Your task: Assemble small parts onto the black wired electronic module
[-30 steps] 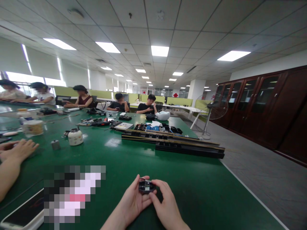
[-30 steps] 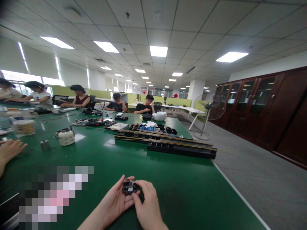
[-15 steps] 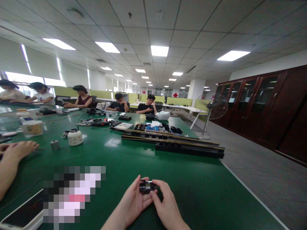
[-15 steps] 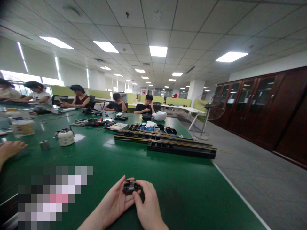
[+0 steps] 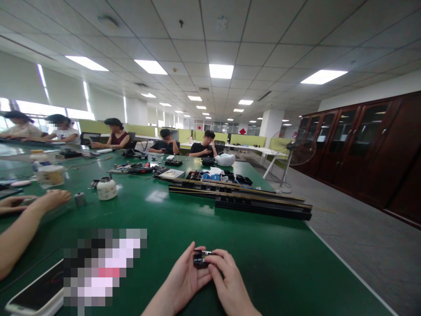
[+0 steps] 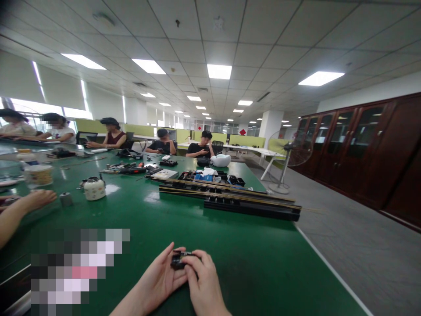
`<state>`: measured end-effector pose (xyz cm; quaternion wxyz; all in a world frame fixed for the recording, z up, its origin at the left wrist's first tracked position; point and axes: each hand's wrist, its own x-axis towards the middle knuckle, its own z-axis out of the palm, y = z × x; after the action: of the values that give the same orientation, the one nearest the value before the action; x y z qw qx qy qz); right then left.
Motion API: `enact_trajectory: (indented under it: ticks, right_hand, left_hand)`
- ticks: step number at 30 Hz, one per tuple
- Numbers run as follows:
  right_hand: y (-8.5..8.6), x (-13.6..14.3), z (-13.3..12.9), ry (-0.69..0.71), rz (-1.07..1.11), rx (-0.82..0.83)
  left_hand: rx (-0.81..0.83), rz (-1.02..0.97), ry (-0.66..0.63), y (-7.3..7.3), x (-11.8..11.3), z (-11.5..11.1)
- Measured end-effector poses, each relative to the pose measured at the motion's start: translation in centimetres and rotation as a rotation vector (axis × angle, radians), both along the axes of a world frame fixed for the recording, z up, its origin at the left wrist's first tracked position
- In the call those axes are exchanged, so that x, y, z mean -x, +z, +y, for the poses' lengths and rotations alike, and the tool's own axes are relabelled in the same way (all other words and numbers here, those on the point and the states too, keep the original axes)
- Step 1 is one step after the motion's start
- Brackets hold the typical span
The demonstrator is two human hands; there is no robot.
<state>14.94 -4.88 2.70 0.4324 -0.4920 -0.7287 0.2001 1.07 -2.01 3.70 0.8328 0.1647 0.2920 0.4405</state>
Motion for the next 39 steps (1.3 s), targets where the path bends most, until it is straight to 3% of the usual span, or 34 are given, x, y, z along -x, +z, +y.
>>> enact_trajectory:
  ticks: [11, 21, 39]
  right_hand:
    - [0.0, 0.0, 0.1, 0.011, 0.015, -0.030]
    - [-1.4, -0.2, 0.4, -0.042, 0.057, -0.012]
    - [-0.3, -0.1, 0.1, -0.019, 0.005, -0.020]
  left_hand:
    - [-0.020, 0.005, -0.026, 0.0, 0.1, 0.1]
    - [-0.041, 0.001, -0.074, -0.2, 0.1, 0.1]
    - [0.011, -0.075, -0.004, -0.3, 0.0, 0.0]
